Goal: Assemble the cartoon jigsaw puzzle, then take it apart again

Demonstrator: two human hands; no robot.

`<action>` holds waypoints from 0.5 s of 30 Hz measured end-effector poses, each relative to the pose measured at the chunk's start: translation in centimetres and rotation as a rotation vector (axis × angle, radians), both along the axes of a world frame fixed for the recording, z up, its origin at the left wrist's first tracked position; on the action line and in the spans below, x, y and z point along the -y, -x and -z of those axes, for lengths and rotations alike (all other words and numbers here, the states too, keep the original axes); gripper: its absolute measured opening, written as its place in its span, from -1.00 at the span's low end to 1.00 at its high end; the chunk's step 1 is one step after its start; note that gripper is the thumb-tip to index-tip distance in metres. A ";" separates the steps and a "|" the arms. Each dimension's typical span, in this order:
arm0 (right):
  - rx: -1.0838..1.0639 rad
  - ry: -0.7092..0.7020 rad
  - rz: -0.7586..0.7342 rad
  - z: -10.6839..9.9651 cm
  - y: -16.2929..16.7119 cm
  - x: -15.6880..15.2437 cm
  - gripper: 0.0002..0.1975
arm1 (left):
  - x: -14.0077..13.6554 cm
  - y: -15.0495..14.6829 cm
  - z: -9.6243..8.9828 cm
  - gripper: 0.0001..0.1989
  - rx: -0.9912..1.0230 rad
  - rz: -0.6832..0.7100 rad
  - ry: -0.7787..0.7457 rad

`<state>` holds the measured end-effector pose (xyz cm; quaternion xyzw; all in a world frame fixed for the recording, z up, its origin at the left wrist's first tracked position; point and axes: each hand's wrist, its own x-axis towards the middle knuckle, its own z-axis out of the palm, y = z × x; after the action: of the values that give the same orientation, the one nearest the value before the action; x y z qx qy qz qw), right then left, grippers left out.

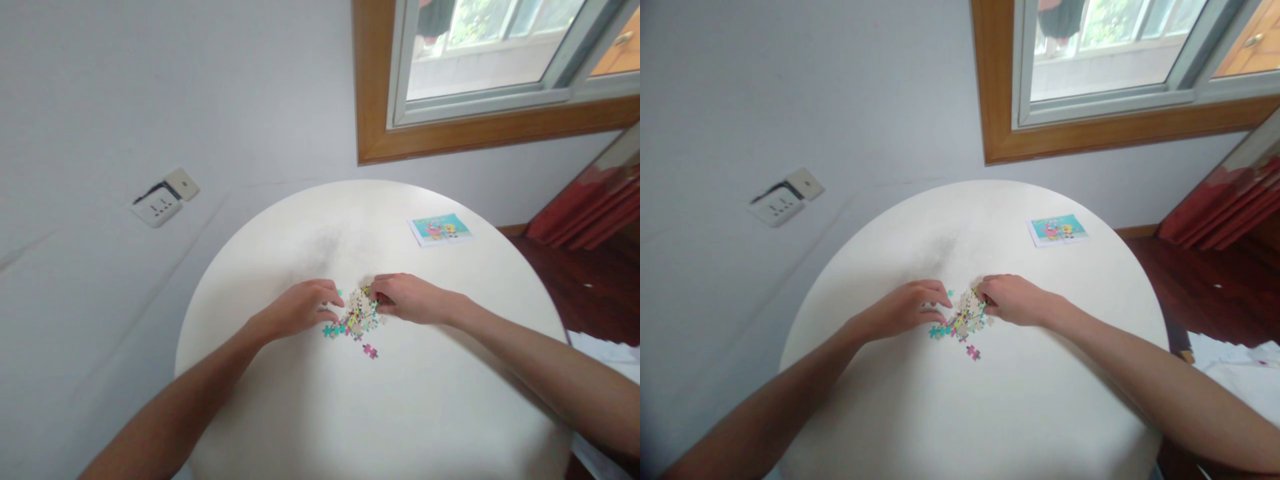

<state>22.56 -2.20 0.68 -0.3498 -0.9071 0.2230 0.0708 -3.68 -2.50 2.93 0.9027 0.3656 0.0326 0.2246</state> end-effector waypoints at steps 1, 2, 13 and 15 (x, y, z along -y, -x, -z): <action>0.002 0.003 0.008 0.0 0.0 0.0 -0.94 | 0.2 -0.2 0.1 -0.82 0.004 0.005 0.005; 0.000 0.009 0.012 -0.1 0.1 0.0 -0.94 | 0.3 -0.5 0.2 -0.82 0.011 0.005 0.010; -0.134 0.374 -0.043 -2.6 -1.8 0.3 -0.94 | 0.3 -1.1 1.2 -0.91 0.125 -0.148 0.030; -0.102 0.485 -0.116 -2.5 -1.7 0.6 -0.94 | 0.3 -1.2 1.5 -0.91 0.108 -0.139 0.028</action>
<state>24.27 -2.81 3.21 -0.2920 -0.8410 0.4552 0.0175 -2.52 -2.80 1.43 0.8688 0.4153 0.0916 0.2538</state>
